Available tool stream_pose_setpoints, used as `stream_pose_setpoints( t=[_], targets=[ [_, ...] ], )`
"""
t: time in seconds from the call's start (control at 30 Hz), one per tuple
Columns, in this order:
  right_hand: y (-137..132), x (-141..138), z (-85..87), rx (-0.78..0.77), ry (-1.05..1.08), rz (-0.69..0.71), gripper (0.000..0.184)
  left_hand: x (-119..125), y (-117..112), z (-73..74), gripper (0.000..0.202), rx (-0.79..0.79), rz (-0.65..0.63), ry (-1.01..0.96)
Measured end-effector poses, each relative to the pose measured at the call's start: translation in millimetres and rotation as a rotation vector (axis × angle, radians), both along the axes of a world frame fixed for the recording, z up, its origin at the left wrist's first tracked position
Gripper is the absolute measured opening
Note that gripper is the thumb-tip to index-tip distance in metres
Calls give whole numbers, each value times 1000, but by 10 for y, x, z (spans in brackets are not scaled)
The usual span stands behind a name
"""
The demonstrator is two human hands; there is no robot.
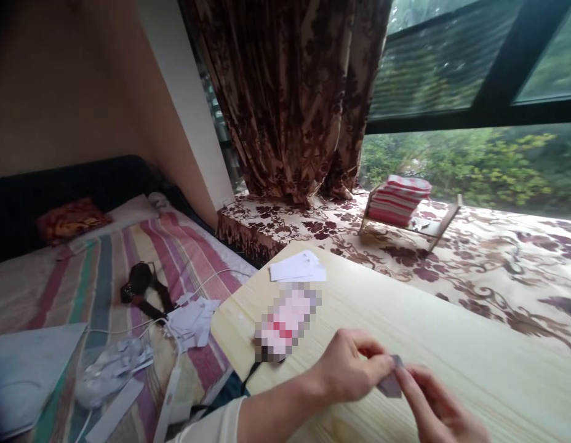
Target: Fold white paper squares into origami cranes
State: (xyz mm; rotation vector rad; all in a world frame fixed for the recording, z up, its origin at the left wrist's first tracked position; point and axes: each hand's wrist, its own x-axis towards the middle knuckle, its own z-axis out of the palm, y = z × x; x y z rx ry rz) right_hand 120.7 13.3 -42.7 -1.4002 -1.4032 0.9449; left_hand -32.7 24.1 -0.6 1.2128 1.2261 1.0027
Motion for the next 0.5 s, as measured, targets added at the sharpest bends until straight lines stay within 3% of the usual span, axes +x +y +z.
stream_pose_setpoints(
  t=[0.03, 0.2, 0.33, 0.5],
  targets=[
    [-29, -26, 66, -53, 31, 11, 29, -18, 4, 12, 16, -46, -20, -37],
    [-129, -102, 344, -84, 220, -133, 35, -165, -33, 117, 26, 26, -61, -83],
    [-141, -32, 369, -93, 282, -201, 37, -213, -103, 143, 29, 35, -61, -54],
    [-161, -4, 379, -102, 336, -194, 37, -73, -155, 143, 27, 24, -86, -22]
  ],
)
